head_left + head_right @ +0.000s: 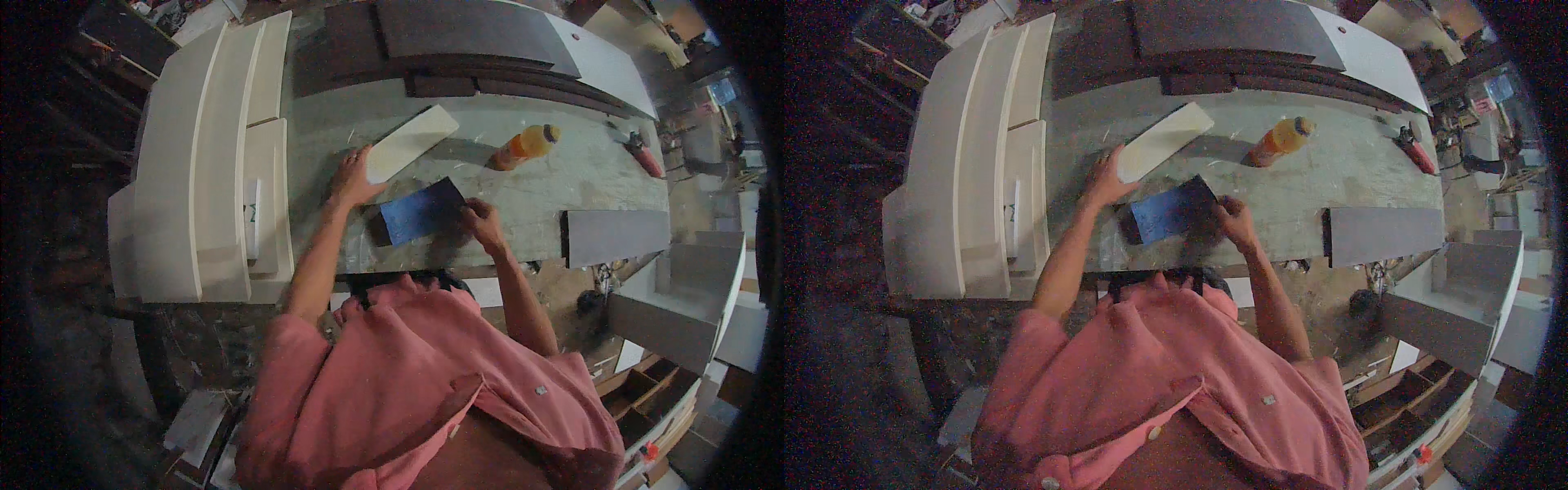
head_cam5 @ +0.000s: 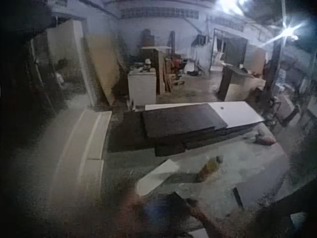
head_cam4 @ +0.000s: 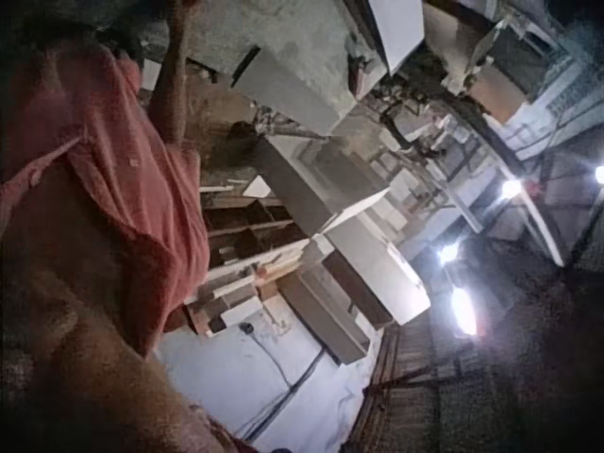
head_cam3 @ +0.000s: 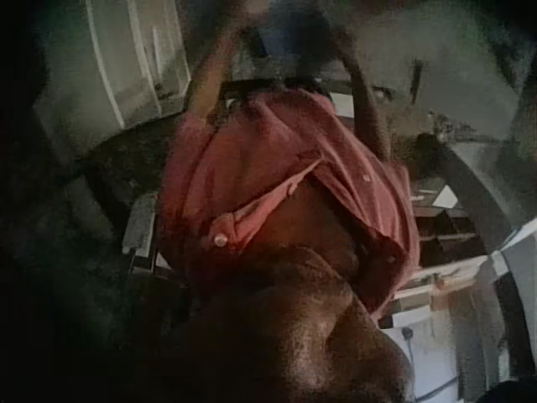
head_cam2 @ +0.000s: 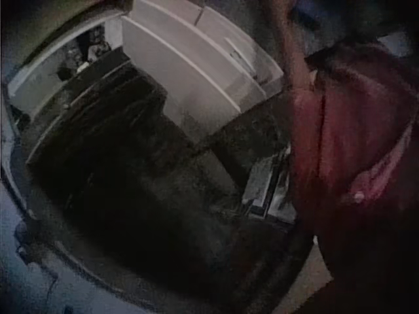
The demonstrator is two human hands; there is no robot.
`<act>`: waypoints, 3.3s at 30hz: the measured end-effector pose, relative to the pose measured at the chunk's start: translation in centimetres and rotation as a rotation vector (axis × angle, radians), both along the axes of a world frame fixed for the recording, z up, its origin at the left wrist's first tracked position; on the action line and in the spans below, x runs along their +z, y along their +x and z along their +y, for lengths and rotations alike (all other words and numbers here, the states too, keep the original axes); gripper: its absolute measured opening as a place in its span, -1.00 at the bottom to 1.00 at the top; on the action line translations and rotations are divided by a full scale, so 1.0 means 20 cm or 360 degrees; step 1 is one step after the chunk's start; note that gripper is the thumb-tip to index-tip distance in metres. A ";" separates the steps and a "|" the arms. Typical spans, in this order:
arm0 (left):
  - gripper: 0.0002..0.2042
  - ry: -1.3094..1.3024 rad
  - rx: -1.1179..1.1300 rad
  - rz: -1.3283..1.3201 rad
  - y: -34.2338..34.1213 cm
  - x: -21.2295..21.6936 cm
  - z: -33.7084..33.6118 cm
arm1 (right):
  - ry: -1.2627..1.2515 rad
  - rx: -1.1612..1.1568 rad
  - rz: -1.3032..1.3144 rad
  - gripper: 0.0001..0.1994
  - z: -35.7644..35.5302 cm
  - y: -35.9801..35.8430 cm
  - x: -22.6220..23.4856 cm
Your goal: The person sands the edge of a dark wood panel using a power sander, then uses a sanding block to sand a white wood panel by hand, and applies liquid from a bottle to the edge of the white panel.
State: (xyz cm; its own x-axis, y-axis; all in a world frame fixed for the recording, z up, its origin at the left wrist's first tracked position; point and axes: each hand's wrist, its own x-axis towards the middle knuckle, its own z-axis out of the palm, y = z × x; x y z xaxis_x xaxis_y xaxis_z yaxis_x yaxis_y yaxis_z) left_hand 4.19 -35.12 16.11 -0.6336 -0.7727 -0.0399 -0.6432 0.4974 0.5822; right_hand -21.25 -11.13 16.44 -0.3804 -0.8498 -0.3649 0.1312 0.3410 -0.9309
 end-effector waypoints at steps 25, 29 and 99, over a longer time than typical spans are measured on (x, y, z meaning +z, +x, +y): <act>-0.50 -0.0569 -0.0670 0.0178 0.09 0.08 0.57 | -0.0417 0.0823 0.1592 -0.53 0.32 -0.21 0.14; -0.63 -0.0310 -0.0463 0.0320 0.13 0.08 0.58 | -0.0642 0.0679 0.1550 -0.59 0.28 -0.24 0.11; -0.59 0.0351 0.0864 -0.0028 0.04 0.21 0.16 | 0.0136 0.0004 0.1013 -0.67 -0.55 0.00 0.07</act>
State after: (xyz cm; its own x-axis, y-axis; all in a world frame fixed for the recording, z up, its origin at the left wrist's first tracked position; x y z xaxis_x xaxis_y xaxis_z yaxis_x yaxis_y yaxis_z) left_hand 5.03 -31.82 20.29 -0.1469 -0.9587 -0.2435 -0.7825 -0.0379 0.6214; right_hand -21.23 -22.20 17.91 -0.5430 -0.8288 -0.1347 -0.4391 0.4170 -0.7958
